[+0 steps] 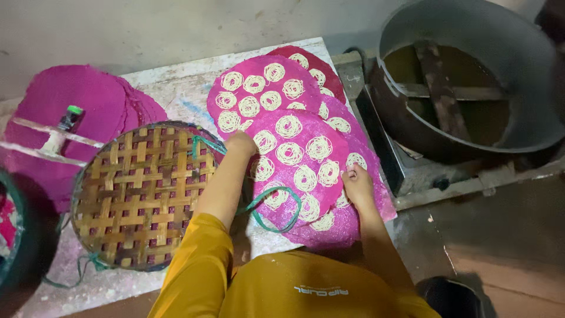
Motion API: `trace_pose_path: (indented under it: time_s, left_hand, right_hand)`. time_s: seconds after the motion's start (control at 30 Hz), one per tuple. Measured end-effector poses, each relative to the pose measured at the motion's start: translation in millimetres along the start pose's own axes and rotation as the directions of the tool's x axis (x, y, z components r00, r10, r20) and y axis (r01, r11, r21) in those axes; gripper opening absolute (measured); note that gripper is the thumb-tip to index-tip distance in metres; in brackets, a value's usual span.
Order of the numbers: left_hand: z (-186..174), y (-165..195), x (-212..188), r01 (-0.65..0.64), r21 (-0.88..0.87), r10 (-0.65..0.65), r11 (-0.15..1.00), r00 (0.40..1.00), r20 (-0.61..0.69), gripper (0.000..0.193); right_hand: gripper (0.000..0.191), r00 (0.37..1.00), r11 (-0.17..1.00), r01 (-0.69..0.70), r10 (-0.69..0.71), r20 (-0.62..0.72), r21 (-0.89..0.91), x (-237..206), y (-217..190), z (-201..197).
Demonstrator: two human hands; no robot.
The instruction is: The person removes steamed noodle nests from a steamer, places them on a drying rack, and then loads fresh noodle nests onto a steamer tray. They use a dough extruder to form new noodle nests onto a pink mat, then stack the tray into the steamer and cover it.
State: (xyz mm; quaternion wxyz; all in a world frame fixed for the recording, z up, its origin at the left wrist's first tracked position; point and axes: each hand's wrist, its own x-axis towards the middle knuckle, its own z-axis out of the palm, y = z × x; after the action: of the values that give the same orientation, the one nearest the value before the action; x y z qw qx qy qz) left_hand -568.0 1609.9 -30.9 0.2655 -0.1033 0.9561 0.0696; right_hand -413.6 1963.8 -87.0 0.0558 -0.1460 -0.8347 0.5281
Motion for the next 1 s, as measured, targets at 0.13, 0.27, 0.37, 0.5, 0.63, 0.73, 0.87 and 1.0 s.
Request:
trace_pose_path:
  time_s: [0.13,0.27,0.37,0.5,0.63,0.73,0.87,1.0]
  left_hand:
    - [-5.1,2.7,0.1,0.039,-0.078,-0.037,0.996,0.999,0.023,0.100]
    - [-12.4,2.6,-8.7,-0.029,-0.075,0.023,0.997,0.997,-0.075,0.066]
    - [-17.8,0.6,-12.8,-0.051,-0.001,0.051,0.999,0.993,-0.107,0.050]
    - [-28.3,-6.7,-10.4,-0.111,-0.050,0.097,0.993,0.972,-0.215,0.043]
    - [-51.3,-11.8,-10.0,-0.311,-0.274,0.258,0.910,0.943,-0.211,0.046]
    - [-74.8,-7.4,-14.6,-0.432,-0.373,0.336,0.821,0.894,-0.295,0.042]
    - [-111.0,7.7,-27.6,-0.518,-0.598,0.362,0.611,0.855,-0.371,0.023]
    - [-170.0,19.1,-51.3,-0.591,-0.676,0.337,0.440,0.807,-0.485,0.011]
  right_hand:
    - [0.006,0.998,0.994,0.067,-0.068,0.012,0.090,2.5,-14.8,-0.4]
    - [0.005,0.996,0.971,0.048,-0.063,0.058,0.233,6.2,-4.2,-0.6]
    - [0.006,0.997,0.928,-0.021,-0.009,0.078,0.372,10.5,9.4,2.0]
    - [0.009,0.992,0.817,-0.041,-0.037,0.123,0.575,14.9,10.1,6.4]
    - [0.015,0.981,0.705,0.018,-0.149,0.123,0.709,21.5,-24.2,-2.3]
    - [0.014,0.968,0.728,0.157,-0.249,0.044,0.667,31.9,-67.8,-25.8]
    - [0.017,0.931,0.747,0.275,-0.365,0.028,0.605,49.0,-129.8,-65.8]
    - [0.017,0.832,0.688,0.482,-0.553,-0.038,0.543,73.5,-192.5,-82.8]
